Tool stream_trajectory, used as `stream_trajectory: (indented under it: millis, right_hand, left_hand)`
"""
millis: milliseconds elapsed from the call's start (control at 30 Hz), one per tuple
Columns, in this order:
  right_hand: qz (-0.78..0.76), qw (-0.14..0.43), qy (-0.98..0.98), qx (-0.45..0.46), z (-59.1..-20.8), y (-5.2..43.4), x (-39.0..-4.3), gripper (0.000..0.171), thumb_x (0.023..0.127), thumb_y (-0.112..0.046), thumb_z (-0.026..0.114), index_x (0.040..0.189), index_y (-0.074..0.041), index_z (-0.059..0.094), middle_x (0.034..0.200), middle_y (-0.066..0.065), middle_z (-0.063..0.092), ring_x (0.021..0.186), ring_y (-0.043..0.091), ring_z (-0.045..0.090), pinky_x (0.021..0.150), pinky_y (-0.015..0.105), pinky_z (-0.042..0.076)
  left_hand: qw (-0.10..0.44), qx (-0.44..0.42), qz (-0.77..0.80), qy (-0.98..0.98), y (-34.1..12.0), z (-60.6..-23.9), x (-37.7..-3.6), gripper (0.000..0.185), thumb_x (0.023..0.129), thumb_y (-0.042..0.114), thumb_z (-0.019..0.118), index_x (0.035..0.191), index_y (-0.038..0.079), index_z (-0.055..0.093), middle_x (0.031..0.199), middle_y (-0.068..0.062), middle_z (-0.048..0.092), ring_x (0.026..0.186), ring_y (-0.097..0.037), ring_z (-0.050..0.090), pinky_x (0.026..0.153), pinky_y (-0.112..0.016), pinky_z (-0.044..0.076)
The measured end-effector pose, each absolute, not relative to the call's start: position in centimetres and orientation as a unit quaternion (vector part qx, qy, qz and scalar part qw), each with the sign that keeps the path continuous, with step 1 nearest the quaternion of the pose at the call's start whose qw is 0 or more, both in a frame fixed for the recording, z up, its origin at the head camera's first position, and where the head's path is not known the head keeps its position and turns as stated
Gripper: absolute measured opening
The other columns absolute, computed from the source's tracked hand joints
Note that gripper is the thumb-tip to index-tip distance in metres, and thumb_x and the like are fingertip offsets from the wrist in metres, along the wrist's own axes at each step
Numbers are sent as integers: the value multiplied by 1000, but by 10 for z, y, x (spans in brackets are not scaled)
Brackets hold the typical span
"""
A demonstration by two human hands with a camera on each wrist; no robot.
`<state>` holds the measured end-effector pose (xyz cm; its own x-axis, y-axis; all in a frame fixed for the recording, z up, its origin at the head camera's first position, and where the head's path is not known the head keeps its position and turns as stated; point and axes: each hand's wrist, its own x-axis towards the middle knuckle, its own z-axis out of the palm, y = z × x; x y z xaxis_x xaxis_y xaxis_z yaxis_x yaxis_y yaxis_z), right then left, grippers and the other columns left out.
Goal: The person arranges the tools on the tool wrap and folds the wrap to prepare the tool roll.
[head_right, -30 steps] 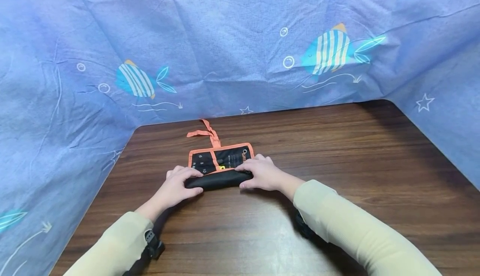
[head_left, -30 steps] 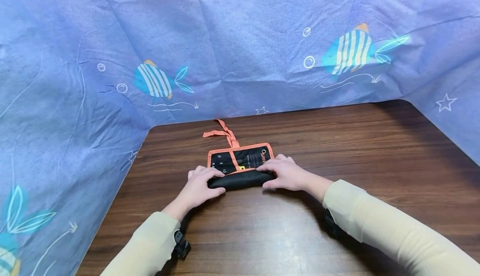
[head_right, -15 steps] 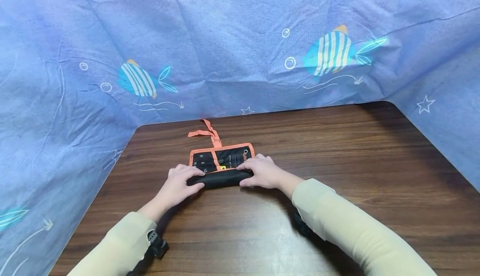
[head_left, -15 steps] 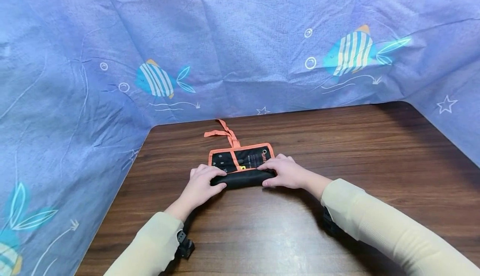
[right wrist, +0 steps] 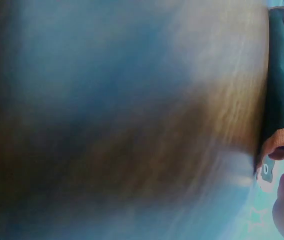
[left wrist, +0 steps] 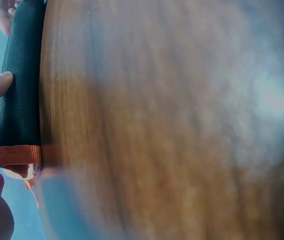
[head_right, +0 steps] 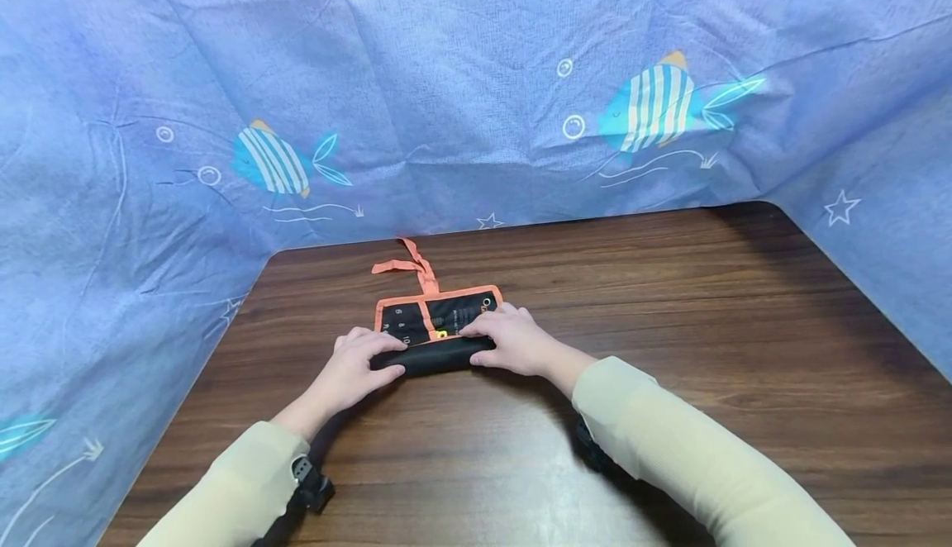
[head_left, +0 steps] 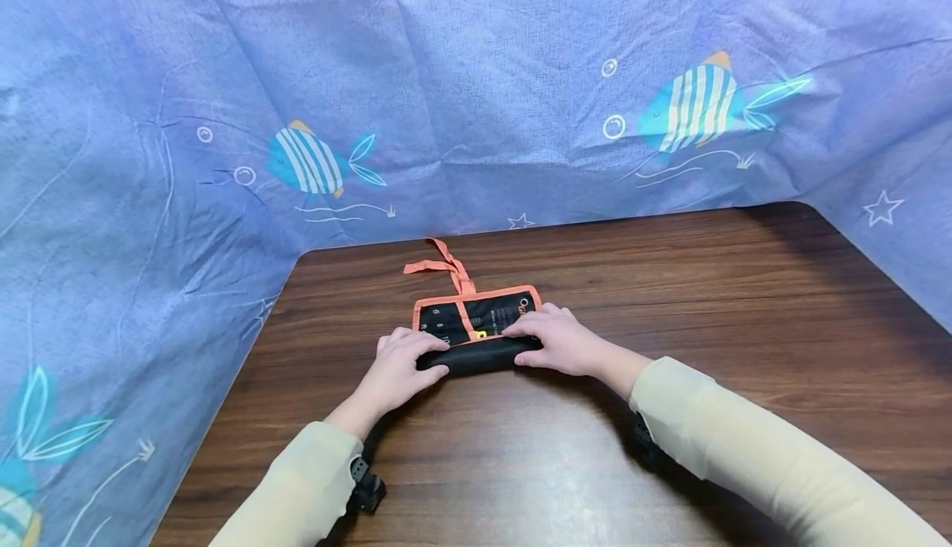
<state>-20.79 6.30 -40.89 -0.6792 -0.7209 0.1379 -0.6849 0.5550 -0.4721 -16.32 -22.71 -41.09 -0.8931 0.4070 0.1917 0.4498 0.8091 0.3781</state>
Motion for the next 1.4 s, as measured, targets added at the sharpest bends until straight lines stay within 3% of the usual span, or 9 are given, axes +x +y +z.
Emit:
stream_trajectory:
  millis: [500,1067,1400]
  right_hand:
    - [-215,-19,875,-434,-415,54,-209,45,80,-32,73,121,-18,63,119,-2,61,104,22,46,82,43,34]
    - [-213,33,877,-429,-414,51,-220,49,80,-34,72,123,-14,62,122,4,60,114,26,45,92,49,32]
    - [-222,31,877,-425,-413,48,-226,35,80,-31,71,112,-18,67,114,-1,63,108,21,49,86,46,34]
  left_hand:
    - [35,-229,-244,-942,-229,-413,-169,22,87,26,68,108,20,69,108,5,65,102,-16,49,86,-41,31]
    - [40,-230,-245,-941,-225,-408,-177,23,88,22,66,110,15,68,108,2,66,98,-18,51,85,-41,31]
    - [42,-227,-251,-940,-227,-408,-177,24,88,24,66,111,16,68,109,4,65,101,-18,48,87,-43,29]
